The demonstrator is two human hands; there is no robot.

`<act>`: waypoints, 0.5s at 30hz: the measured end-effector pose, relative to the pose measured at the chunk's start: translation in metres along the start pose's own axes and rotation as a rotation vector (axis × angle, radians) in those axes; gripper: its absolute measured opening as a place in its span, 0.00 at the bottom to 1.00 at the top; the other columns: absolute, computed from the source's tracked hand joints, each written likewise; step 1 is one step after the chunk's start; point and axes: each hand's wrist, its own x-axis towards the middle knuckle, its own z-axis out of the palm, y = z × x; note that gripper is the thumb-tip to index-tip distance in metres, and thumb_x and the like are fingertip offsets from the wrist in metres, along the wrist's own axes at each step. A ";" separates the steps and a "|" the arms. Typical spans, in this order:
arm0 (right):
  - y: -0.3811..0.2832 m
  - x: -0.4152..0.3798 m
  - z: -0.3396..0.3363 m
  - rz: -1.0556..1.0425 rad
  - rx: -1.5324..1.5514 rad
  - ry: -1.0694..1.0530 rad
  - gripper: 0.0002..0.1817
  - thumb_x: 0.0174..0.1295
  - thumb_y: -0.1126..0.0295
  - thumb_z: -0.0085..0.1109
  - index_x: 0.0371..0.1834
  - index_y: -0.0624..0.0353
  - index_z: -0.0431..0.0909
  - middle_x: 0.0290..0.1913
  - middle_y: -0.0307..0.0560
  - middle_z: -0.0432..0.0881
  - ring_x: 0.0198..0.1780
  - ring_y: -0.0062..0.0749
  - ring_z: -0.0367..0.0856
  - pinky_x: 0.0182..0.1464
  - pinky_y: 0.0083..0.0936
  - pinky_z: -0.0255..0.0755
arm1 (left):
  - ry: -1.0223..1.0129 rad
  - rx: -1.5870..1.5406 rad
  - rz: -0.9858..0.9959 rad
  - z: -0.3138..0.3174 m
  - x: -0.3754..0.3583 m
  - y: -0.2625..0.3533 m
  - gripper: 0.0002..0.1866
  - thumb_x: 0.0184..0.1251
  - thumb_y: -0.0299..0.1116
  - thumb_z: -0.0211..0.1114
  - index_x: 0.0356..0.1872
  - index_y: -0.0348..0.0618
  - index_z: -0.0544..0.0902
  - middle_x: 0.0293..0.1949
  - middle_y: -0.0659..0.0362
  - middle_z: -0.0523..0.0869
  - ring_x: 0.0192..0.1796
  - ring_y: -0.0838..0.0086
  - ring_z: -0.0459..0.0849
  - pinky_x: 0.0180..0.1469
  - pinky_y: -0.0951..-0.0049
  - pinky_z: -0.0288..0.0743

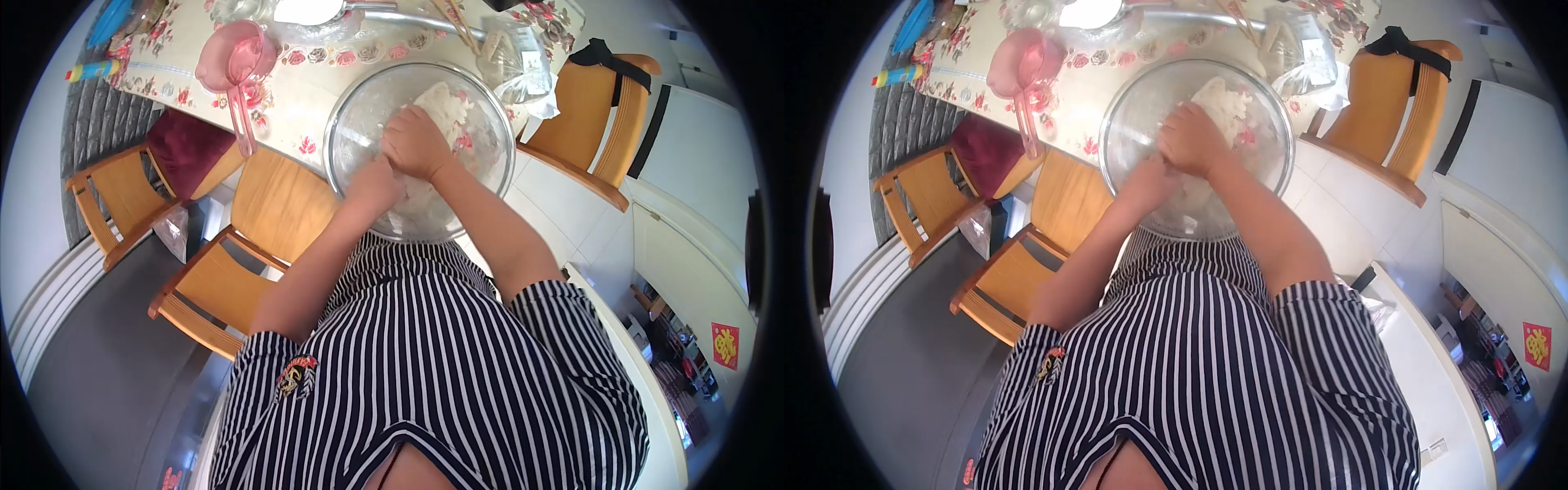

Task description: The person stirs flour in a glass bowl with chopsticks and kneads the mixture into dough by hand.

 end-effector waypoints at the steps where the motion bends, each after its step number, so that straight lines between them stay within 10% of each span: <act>1: 0.005 0.002 0.002 -0.048 -0.025 0.034 0.10 0.58 0.59 0.61 0.23 0.50 0.82 0.29 0.40 0.76 0.43 0.40 0.76 0.60 0.39 0.68 | 0.090 0.087 -0.004 -0.009 0.004 0.001 0.32 0.65 0.46 0.68 0.61 0.29 0.76 0.58 0.36 0.82 0.62 0.43 0.80 0.63 0.53 0.76; 7: 0.015 0.007 0.011 -0.030 0.070 0.096 0.11 0.57 0.59 0.62 0.35 0.55 0.83 0.40 0.43 0.83 0.50 0.43 0.79 0.61 0.43 0.69 | 0.535 -0.181 0.451 -0.046 0.061 0.020 0.24 0.69 0.43 0.65 0.57 0.34 0.81 0.54 0.37 0.83 0.59 0.44 0.81 0.63 0.54 0.75; 15: 0.003 0.001 -0.010 0.116 0.065 -0.036 0.15 0.60 0.64 0.63 0.47 0.59 0.84 0.50 0.50 0.85 0.56 0.50 0.80 0.60 0.46 0.72 | 0.145 -0.097 0.360 -0.038 0.118 0.054 0.31 0.62 0.49 0.72 0.59 0.36 0.82 0.55 0.41 0.84 0.57 0.46 0.83 0.63 0.56 0.76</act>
